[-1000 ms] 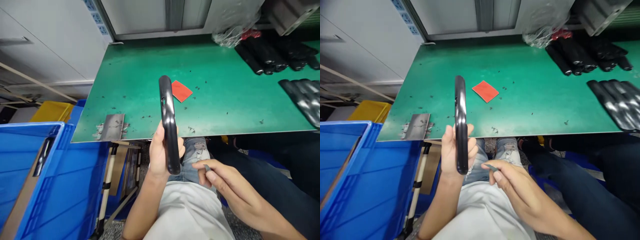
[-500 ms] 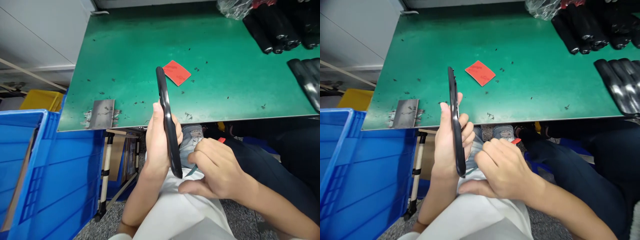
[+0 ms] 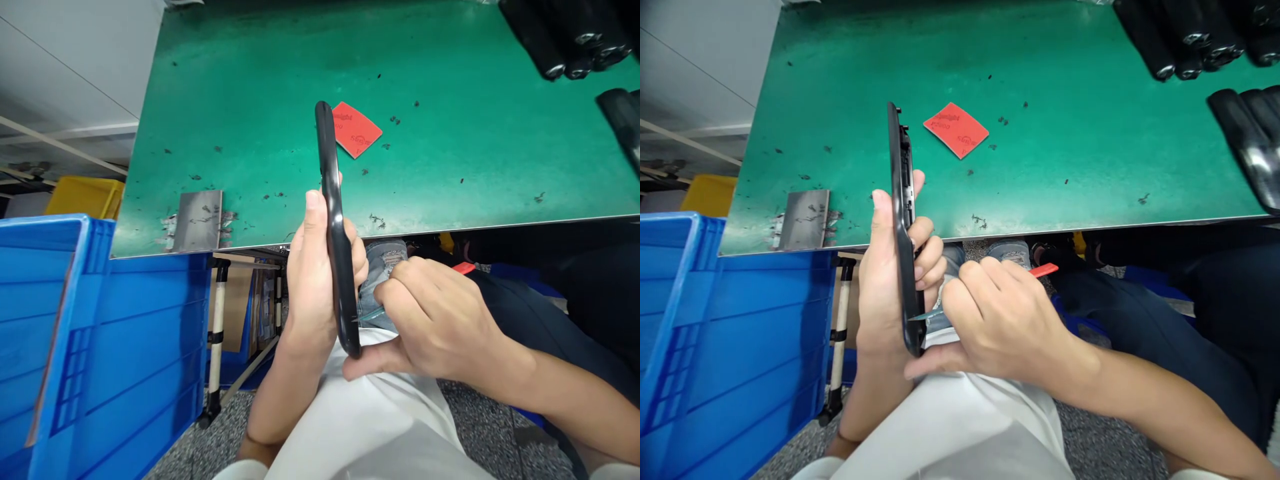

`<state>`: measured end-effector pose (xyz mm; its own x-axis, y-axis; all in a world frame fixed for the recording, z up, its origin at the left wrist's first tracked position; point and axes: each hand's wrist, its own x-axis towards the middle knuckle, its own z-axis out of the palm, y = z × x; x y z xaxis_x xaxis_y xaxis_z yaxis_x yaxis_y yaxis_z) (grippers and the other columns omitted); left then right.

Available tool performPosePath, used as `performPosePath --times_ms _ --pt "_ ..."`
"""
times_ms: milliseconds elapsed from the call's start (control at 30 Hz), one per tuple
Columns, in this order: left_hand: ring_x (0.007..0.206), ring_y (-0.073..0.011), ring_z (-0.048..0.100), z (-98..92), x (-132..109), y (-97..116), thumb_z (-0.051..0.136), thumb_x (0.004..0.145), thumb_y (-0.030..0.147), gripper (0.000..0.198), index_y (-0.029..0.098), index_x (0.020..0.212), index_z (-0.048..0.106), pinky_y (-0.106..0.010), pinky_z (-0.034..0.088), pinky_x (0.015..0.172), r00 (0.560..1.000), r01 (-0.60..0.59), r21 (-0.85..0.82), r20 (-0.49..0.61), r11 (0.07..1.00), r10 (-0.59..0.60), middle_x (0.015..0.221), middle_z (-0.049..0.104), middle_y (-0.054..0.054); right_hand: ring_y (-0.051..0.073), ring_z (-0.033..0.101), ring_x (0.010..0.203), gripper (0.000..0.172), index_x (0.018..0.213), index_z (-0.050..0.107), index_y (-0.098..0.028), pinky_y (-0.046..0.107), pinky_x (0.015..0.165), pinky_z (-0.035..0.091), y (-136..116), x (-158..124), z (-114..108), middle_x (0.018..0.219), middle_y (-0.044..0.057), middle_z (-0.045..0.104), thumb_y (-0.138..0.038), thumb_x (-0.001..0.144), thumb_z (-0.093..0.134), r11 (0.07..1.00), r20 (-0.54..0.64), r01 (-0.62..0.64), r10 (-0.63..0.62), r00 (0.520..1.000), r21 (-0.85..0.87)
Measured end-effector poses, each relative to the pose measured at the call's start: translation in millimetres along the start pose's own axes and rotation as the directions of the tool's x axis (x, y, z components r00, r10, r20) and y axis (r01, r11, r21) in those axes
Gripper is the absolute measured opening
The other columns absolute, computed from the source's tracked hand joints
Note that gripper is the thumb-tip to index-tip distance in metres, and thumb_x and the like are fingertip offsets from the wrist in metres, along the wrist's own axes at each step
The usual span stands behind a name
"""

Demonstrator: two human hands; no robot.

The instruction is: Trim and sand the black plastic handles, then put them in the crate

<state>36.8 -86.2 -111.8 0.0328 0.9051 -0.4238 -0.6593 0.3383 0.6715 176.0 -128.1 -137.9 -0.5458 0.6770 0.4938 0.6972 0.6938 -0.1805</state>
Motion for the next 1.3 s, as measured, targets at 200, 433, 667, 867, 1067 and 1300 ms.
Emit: performPosePath --times_ms 200,433,667,867,1067,1300 --pt "0.035 -0.0056 0.024 1.3 2.1 0.0 0.041 0.111 0.050 0.037 0.025 0.120 0.068 -0.015 0.021 0.031 1.000 -0.001 0.026 -0.020 1.000 0.001 0.052 0.026 0.009 0.016 0.031 0.059 0.064 0.064 0.048 -0.024 0.034 0.054 0.028 -0.1 0.8 0.8 0.060 -0.001 0.037 -0.076 0.100 0.041 0.999 -0.002 0.012 -0.012 1.000 -0.046" --pt "0.035 -0.0048 0.027 3.3 2.6 0.3 0.048 0.109 0.051 0.034 0.024 0.115 0.068 -0.014 0.023 0.032 0.999 0.016 0.002 -0.043 1.000 -0.015 0.053 0.029 0.009 0.017 0.028 0.059 0.057 0.063 0.045 -0.025 0.035 0.052 0.025 -0.9 -2.6 3.7 0.059 -0.002 0.035 -0.069 0.100 0.051 0.996 -0.043 0.074 -0.077 0.996 -0.058" --pt "0.036 -0.0052 0.027 0.7 4.9 2.7 0.050 0.108 0.051 0.032 0.025 0.113 0.068 -0.014 0.026 0.033 0.999 0.026 -0.010 -0.033 1.000 -0.026 0.056 0.029 0.009 0.015 0.026 0.056 0.056 0.062 0.042 -0.025 0.034 0.049 0.022 1.5 -2.8 4.2 0.057 -0.003 0.033 -0.064 0.097 0.061 0.985 -0.119 0.157 -0.164 0.979 -0.068" --pt "0.037 -0.0043 0.028 4.8 5.4 4.4 0.054 0.107 0.047 0.027 0.023 0.106 0.065 -0.013 0.026 0.032 0.996 -0.014 -0.034 -0.092 0.999 0.011 0.058 0.029 0.009 0.013 0.029 0.052 0.051 0.061 0.051 -0.024 0.036 0.047 0.020 6.4 1.3 6.2 0.053 -0.004 0.038 -0.060 0.094 0.068 0.980 -0.218 0.197 -0.194 0.956 -0.011" --pt "0.040 -0.0063 0.045 3.7 6.6 9.0 0.053 0.106 0.053 0.034 0.024 0.121 0.065 -0.014 0.037 0.037 0.979 -0.195 0.101 -0.037 0.976 0.200 0.061 0.049 0.007 0.009 0.063 0.062 0.018 0.100 0.066 -0.019 0.022 0.058 0.048 -6.5 5.2 4.5 0.074 -0.002 0.068 -0.036 0.099 0.070 0.792 -0.192 -0.031 0.186 0.964 0.610" --pt "0.159 -0.0348 0.031 -54.3 -26.6 34.8 0.082 0.086 0.019 0.087 0.040 0.161 0.043 -0.054 0.037 0.126 0.396 -0.733 0.632 0.697 -0.251 0.598 0.173 0.031 0.000 0.009 0.057 0.061 0.012 0.102 0.064 -0.018 0.022 0.057 0.048 -15.7 7.1 -19.2 0.075 -0.002 0.066 -0.028 0.098 0.070 0.548 -0.181 -0.040 0.343 0.922 0.835"
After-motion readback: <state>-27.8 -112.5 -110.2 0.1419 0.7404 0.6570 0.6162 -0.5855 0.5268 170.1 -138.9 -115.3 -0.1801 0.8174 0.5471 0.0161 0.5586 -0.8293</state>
